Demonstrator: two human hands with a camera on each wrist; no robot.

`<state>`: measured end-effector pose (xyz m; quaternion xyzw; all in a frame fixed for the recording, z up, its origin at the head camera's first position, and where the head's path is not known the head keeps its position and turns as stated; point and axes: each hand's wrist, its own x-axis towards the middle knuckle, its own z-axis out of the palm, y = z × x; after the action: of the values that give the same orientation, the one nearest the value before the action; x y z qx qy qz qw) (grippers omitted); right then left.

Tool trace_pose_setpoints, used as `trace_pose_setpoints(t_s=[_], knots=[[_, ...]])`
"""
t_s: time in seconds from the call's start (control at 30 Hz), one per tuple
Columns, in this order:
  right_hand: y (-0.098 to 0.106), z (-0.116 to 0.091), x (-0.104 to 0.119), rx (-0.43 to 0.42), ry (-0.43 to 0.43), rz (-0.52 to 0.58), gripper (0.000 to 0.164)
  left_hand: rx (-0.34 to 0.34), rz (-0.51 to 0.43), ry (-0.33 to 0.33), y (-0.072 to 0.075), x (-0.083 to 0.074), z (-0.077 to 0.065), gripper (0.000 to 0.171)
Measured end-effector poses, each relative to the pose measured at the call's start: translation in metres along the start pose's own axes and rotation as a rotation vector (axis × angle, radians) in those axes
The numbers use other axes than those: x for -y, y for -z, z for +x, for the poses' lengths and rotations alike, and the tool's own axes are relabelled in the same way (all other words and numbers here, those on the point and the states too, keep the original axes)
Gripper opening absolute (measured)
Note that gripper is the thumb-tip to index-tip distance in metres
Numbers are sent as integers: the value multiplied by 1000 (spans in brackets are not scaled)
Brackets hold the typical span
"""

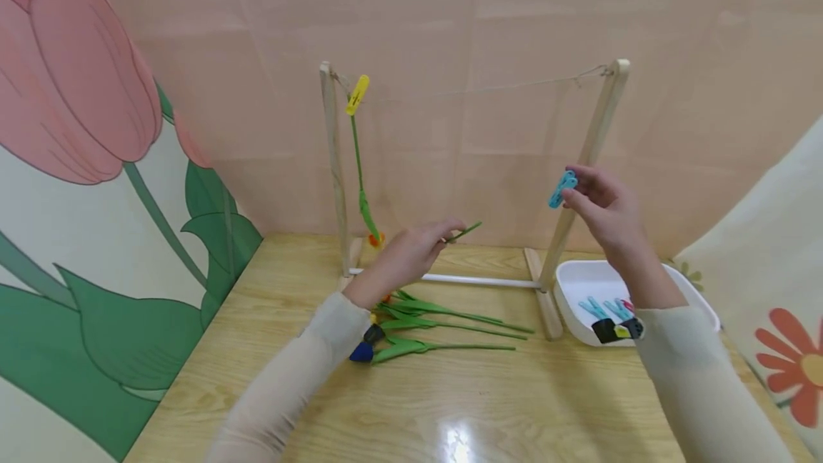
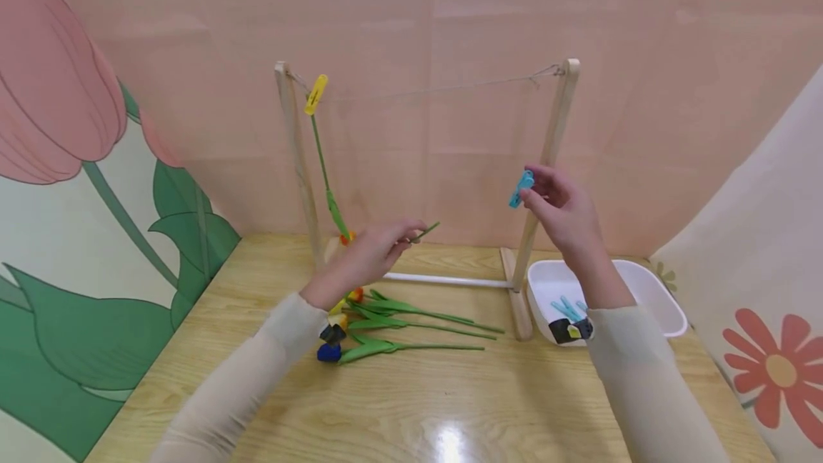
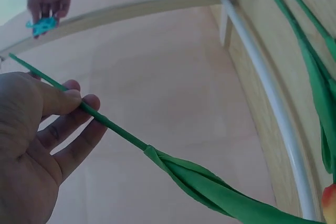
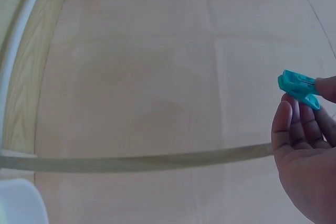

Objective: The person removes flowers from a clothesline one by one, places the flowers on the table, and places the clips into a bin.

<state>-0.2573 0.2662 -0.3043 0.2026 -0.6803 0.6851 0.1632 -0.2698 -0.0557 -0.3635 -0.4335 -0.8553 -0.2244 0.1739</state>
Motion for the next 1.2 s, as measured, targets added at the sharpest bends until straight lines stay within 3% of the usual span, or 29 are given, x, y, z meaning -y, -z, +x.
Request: trace_pose_setpoints(t_s=[0.2, 0.4, 0.57, 0.8, 1.03, 1.2], knots=[[13, -8, -5, -6, -16, 27, 35, 63, 67, -50, -17, -7, 1, 43], [30, -18, -9, -10, -15, -14, 40, 121, 94, -40, -33, -18, 2, 43], [44, -26, -12, -21, -76, -160, 42, 179, 97, 8, -40, -24, 1, 50], [59, -34, -17, -10, -166, -489, 44, 151, 141, -44, -54, -23, -2, 52], [74, -41, -27, 6, -235, -563, 48, 208, 125, -61, -67, -26, -3, 59], [86, -44, -40, 7, -273, -590, 50, 198, 98, -77, -71, -30, -5, 61]])
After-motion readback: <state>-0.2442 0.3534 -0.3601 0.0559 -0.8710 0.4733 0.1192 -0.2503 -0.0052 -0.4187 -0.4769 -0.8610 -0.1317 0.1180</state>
